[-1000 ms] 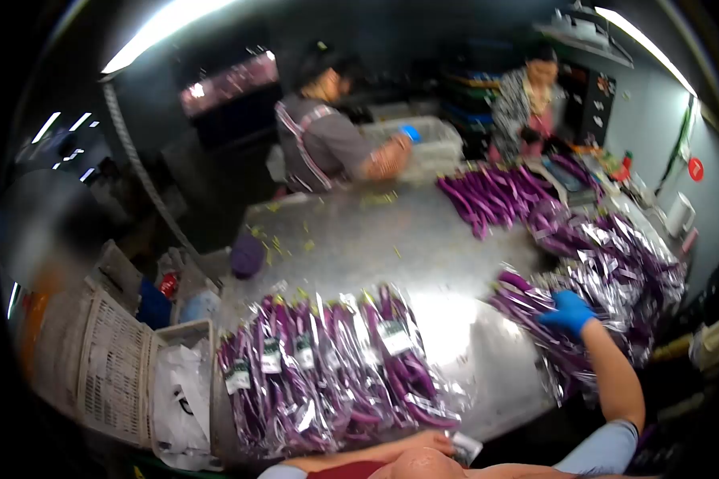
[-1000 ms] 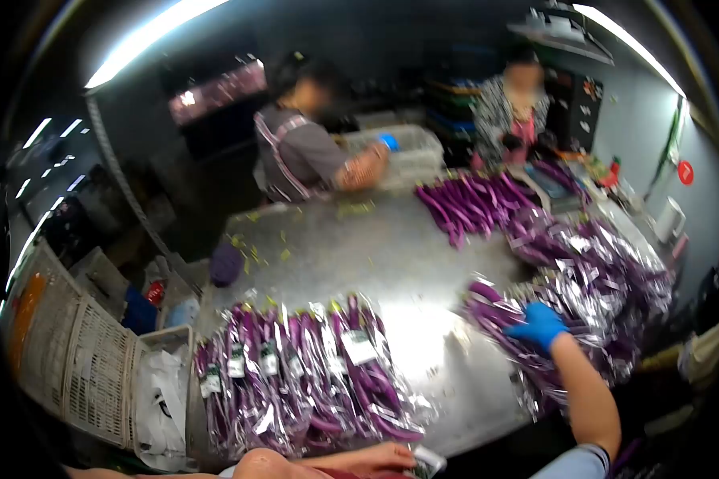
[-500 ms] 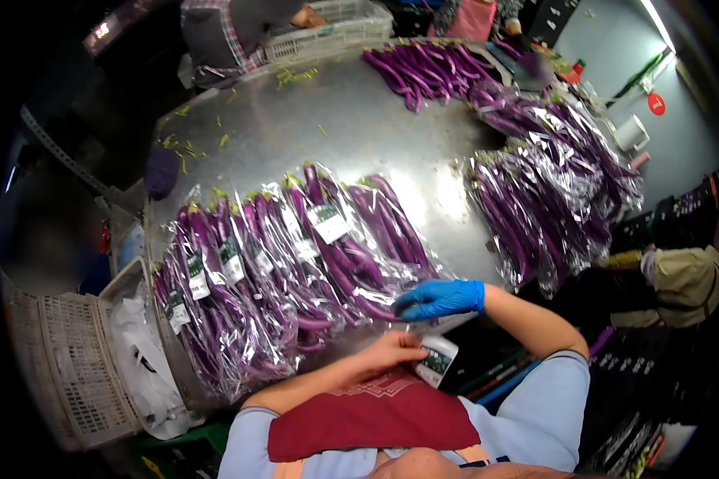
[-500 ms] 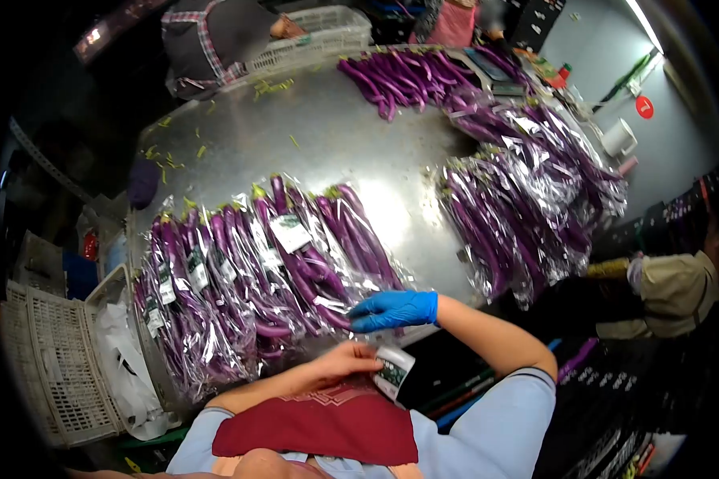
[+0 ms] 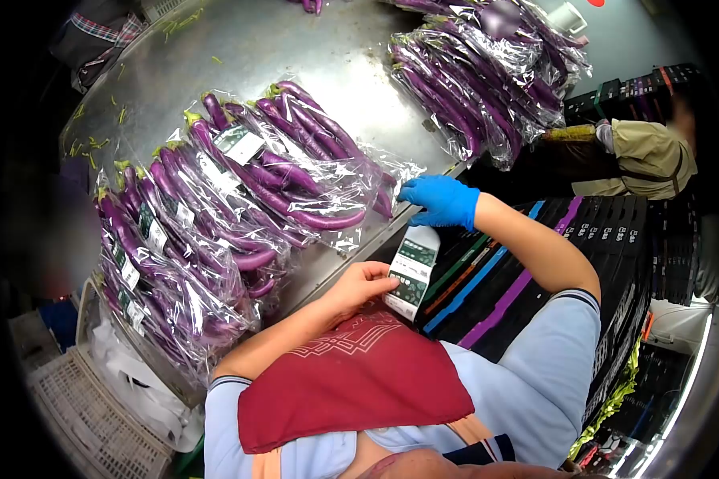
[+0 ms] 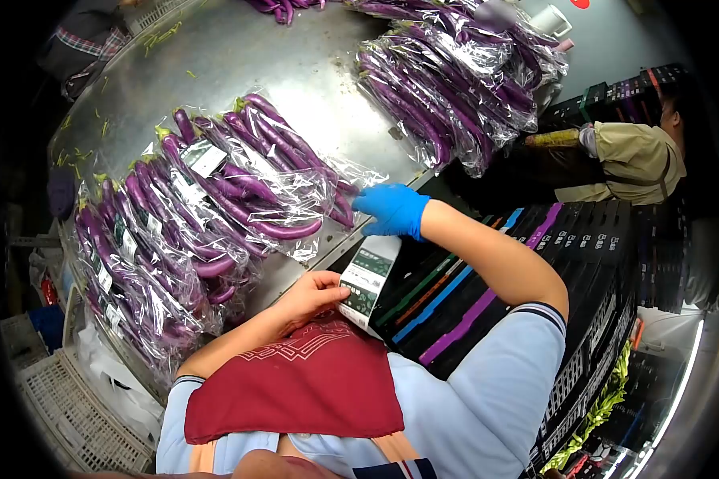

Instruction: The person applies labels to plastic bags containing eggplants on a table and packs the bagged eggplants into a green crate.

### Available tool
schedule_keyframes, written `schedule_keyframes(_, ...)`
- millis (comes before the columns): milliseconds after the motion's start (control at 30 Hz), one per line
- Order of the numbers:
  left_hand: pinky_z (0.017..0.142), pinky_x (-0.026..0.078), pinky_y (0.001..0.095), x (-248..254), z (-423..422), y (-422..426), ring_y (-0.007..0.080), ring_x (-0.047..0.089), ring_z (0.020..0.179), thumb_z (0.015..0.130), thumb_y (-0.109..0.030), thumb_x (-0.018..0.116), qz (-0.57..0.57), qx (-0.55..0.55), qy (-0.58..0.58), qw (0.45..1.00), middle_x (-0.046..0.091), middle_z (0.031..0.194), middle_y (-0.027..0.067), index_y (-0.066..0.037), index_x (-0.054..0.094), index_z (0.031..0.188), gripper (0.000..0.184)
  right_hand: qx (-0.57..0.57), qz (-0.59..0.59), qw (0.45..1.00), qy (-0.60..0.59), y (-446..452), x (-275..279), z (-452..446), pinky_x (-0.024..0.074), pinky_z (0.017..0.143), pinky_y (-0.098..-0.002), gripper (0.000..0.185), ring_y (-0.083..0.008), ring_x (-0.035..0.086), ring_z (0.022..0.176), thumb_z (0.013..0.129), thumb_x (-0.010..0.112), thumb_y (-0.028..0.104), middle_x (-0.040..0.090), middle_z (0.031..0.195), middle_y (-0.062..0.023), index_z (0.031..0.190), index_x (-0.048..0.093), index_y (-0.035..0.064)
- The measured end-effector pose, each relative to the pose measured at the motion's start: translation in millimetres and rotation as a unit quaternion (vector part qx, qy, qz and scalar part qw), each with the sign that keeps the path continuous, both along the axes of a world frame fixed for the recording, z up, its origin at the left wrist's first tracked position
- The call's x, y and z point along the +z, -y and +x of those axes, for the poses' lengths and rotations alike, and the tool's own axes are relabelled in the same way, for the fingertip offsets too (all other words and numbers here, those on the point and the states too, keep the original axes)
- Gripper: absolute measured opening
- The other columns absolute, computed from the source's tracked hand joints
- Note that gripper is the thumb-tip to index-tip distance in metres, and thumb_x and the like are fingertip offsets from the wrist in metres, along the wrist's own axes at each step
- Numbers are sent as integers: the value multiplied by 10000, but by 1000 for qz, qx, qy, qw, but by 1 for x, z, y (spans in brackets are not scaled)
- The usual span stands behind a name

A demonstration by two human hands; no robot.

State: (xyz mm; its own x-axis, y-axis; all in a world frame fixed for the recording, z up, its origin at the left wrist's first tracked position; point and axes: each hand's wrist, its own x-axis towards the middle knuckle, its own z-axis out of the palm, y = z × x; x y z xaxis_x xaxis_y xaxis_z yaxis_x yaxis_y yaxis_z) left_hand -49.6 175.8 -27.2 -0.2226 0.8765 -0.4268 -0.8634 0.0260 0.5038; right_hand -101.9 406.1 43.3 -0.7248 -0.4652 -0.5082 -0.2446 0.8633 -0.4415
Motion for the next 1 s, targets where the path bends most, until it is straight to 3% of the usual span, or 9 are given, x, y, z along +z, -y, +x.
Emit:
schedule_keyframes(100, 625, 447, 200, 3, 0, 4, 94, 563, 711, 791, -90, 577, -46, 32, 1, 998, 602, 835, 47, 9, 574, 953, 190, -83, -86, 985, 122, 32, 20, 11, 437, 651, -359, 329, -311, 561, 714, 743, 556, 334, 580, 763, -175, 831, 583, 18)
schedule_keyframes(167, 608, 439, 191, -2, 2, 6, 84, 555, 690, 793, -93, 575, -60, 49, -15, 997, 599, 826, 41, 3, 575, 951, 185, -56, -88, 986, 129, 46, 15, 25, 446, 592, -331, 288, -273, 565, 626, 735, 589, 298, 590, 701, -144, 834, 609, 28)
schedule_keyframes(400, 591, 434, 205, 0, -4, 12, 70, 533, 664, 795, -84, 572, -107, 12, -157, 982, 600, 771, 31, 34, 597, 921, 175, -88, -89, 980, 157, 51, 3, 21, 446, 609, -310, 239, -216, 573, 630, 717, 572, 223, 596, 709, -135, 848, 616, 28)
schedule_keyframes(467, 601, 439, 207, -1, -5, 12, 75, 538, 672, 794, -76, 570, -86, 41, -135, 986, 604, 781, 37, 37, 593, 937, 183, -132, -104, 978, 126, 39, -4, 12, 449, 658, -345, 257, -291, 581, 712, 689, 553, 242, 598, 757, -157, 826, 609, 32)
schedule_keyframes(567, 626, 450, 213, -3, -6, 12, 91, 552, 696, 794, -61, 569, -81, 85, -100, 988, 608, 818, 54, 33, 589, 957, 190, -193, -148, 970, 26, 20, 3, -24, 449, 654, -331, 246, -270, 577, 701, 712, 542, 228, 595, 769, -157, 830, 601, 20)
schedule_keyframes(700, 567, 419, 196, -11, -11, 13, 73, 522, 638, 789, -72, 580, -71, 119, -67, 988, 600, 794, 41, 31, 592, 954, 195, -50, -142, 970, 192, 41, 25, -33, 447, 643, -333, 295, -248, 573, 693, 726, 576, 281, 587, 770, -166, 857, 599, 17)
schedule_keyframes(767, 551, 400, 192, -6, -15, 12, 61, 504, 618, 785, -86, 585, -71, 127, -82, 986, 589, 749, 23, 25, 601, 930, 183, -16, -128, 977, 171, 52, 18, -17, 449, 639, -327, 314, -257, 577, 680, 719, 593, 295, 592, 757, -170, 842, 603, 6)
schedule_keyframes(933, 558, 387, 196, 14, -22, 5, 48, 483, 620, 789, -95, 578, -87, 99, -120, 984, 577, 720, -3, 24, 599, 957, 207, -74, -112, 962, 240, 46, 4, -10, 453, 639, -312, 279, -244, 588, 685, 705, 578, 239, 600, 765, -151, 864, 603, 12)
schedule_keyframes(1000, 570, 398, 194, 17, -25, 4, 49, 492, 638, 792, -84, 572, -79, 85, -111, 987, 589, 770, 8, 25, 589, 992, 229, -89, -127, 976, 151, 32, -10, -9, 455, 644, -312, 271, -246, 590, 687, 706, 569, 225, 603, 768, -150, 870, 602, 12)
